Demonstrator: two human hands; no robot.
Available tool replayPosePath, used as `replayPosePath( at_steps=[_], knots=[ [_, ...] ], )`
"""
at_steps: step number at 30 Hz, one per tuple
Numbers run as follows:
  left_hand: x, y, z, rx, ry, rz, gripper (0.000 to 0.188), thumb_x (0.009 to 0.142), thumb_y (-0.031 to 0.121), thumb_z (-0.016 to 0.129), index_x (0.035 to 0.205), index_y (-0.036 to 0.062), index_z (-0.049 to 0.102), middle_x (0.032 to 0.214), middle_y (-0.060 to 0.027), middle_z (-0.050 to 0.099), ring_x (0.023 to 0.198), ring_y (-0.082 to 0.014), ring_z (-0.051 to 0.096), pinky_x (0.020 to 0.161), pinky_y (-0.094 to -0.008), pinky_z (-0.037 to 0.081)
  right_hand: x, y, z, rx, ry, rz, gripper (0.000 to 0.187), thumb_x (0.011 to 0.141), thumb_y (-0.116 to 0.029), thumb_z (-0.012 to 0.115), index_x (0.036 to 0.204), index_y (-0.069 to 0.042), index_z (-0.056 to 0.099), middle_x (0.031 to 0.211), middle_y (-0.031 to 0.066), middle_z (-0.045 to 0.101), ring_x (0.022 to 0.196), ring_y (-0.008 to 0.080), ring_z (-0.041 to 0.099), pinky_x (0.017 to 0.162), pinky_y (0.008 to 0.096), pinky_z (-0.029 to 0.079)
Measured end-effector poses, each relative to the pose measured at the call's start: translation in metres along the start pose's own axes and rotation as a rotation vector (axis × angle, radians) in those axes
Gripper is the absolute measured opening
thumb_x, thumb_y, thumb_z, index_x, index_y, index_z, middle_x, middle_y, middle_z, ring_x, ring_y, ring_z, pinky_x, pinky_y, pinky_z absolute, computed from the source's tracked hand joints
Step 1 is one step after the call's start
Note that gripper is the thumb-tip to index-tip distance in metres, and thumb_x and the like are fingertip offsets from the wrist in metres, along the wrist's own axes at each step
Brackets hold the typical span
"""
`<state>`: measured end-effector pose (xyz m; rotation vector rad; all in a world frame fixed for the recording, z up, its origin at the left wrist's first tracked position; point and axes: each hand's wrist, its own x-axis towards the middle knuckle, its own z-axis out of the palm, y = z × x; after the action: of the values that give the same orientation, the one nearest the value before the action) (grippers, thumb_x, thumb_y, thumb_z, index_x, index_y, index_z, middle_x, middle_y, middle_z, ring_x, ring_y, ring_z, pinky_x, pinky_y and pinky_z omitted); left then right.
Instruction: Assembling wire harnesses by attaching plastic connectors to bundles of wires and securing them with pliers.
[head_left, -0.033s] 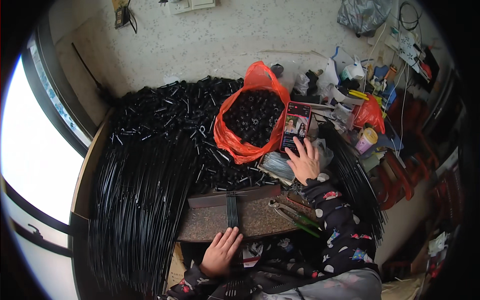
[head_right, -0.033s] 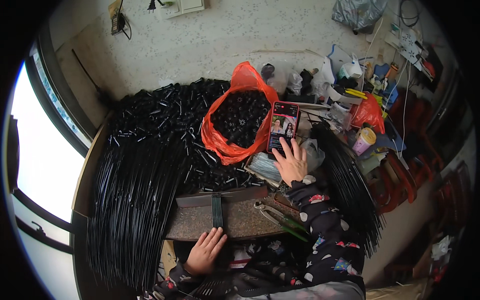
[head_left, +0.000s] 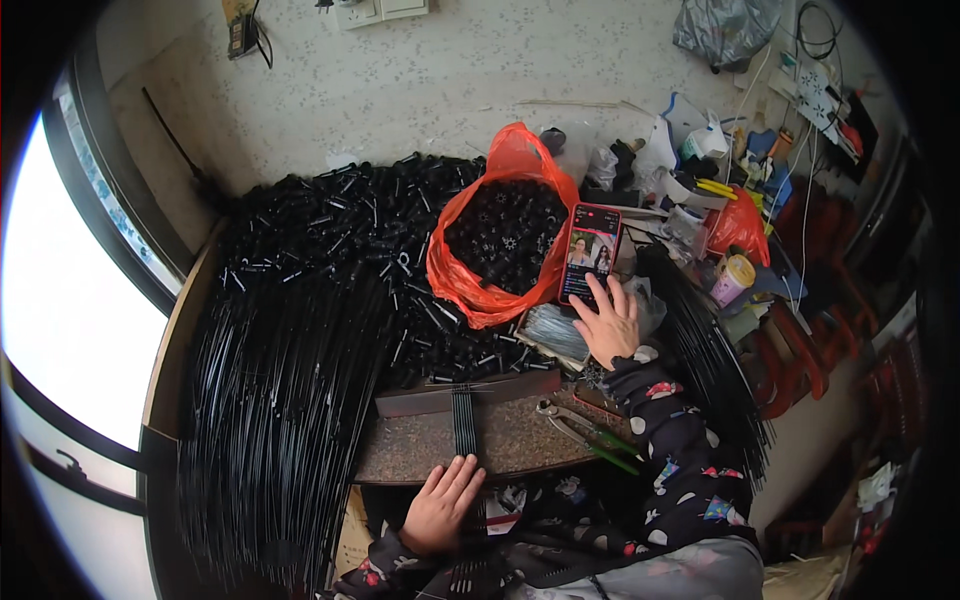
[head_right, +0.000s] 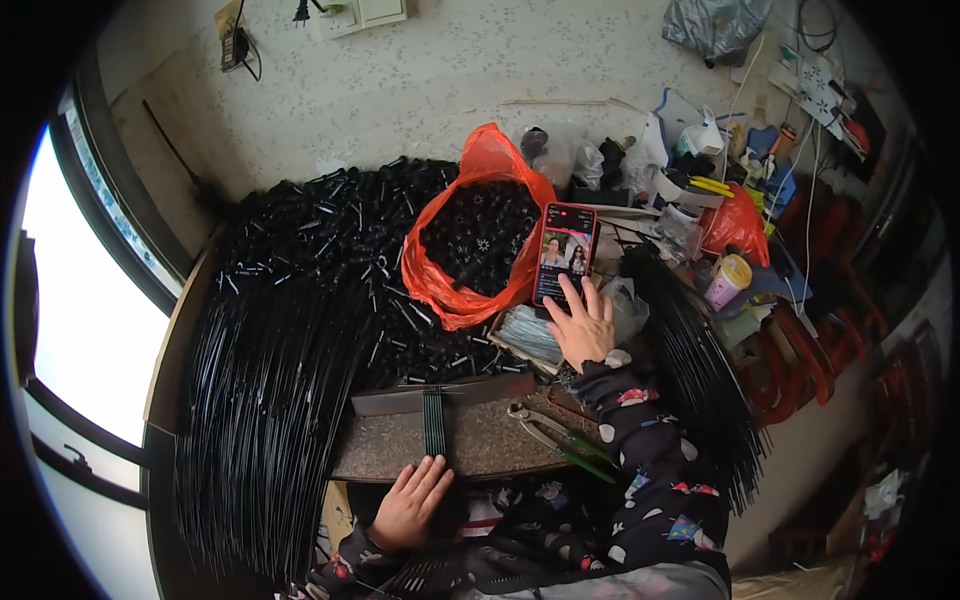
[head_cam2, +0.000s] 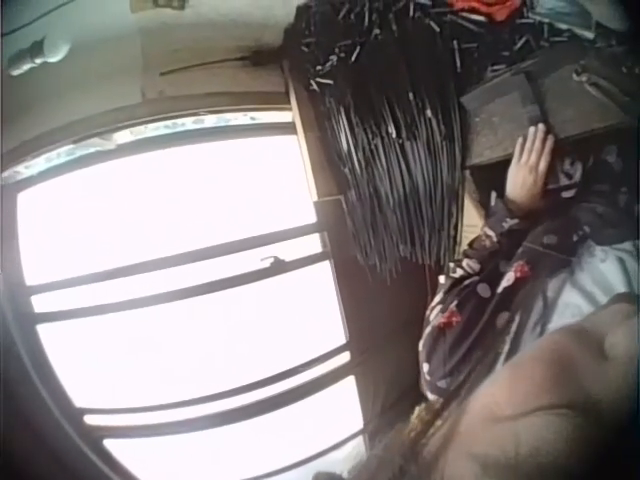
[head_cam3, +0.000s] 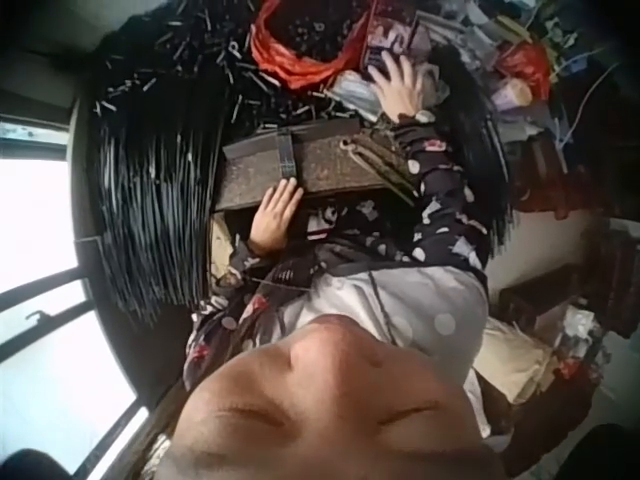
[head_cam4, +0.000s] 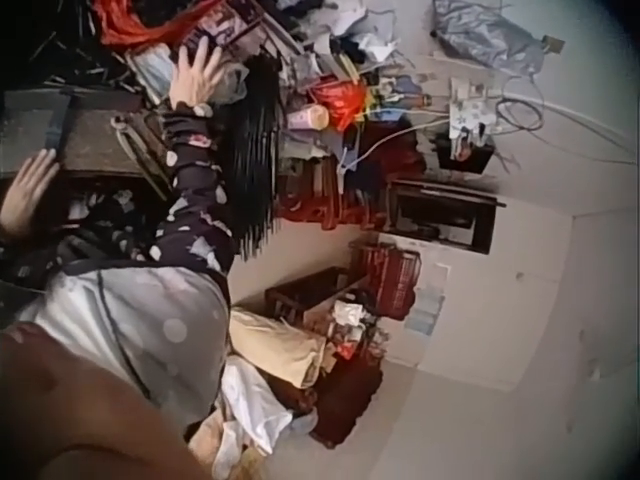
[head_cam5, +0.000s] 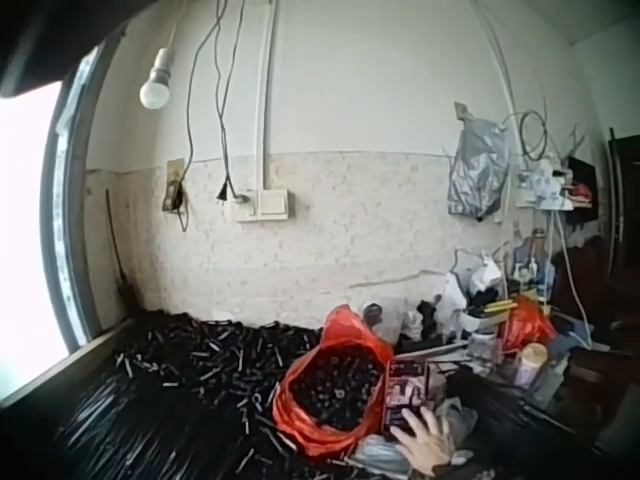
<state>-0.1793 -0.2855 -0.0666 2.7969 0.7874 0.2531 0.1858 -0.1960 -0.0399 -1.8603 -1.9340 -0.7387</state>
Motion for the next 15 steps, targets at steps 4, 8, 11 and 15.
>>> replayPosePath(
  at_steps=[4,8,11,15],
  knots=[
    [0.000,-0.001,0.002,0.001,-0.001,-0.011,0.068,0.073,0.025,0.052,0.135,0.0039,0.036,0.143,-0.0159,0.031,0.131,-0.0289,0.032,0.105,-0.0428,0.026,0.003,-0.003,-0.007,0.113,0.040,0.028,0.036,0.078,-0.022,0.062,0.113,-0.015,0.059,0.132,0.0070,0.040,0.121,0.0294,0.034,0.094,0.0457,0.031],
    [0.002,-0.001,0.004,0.026,0.000,-0.013,0.065,0.074,0.023,0.051,0.135,0.0039,0.037,0.142,-0.0159,0.033,0.131,-0.0290,0.033,0.105,-0.0428,0.026,0.002,0.007,-0.008,0.125,0.051,0.080,0.030,0.078,-0.018,0.062,0.107,-0.008,0.060,0.122,0.0074,0.047,0.114,0.0281,0.040,0.092,0.0431,0.033],
    [0.003,-0.001,0.004,0.035,0.003,-0.004,0.065,0.074,0.022,0.050,0.134,0.0039,0.037,0.142,-0.0160,0.033,0.130,-0.0294,0.033,0.105,-0.0426,0.026,0.000,0.013,-0.003,0.078,0.128,0.102,0.026,0.077,-0.015,0.061,0.101,-0.005,0.060,0.108,0.0075,0.051,0.105,0.0271,0.046,0.088,0.0397,0.036],
    [0.003,0.001,0.003,0.019,-0.008,-0.016,0.064,0.074,0.022,0.050,0.135,0.0040,0.037,0.142,-0.0159,0.033,0.130,-0.0292,0.033,0.105,-0.0429,0.026,0.001,0.007,0.000,0.120,0.100,0.121,0.026,0.077,-0.014,0.061,0.102,-0.005,0.060,0.107,0.0076,0.051,0.106,0.0270,0.045,0.087,0.0396,0.036]
  ],
)
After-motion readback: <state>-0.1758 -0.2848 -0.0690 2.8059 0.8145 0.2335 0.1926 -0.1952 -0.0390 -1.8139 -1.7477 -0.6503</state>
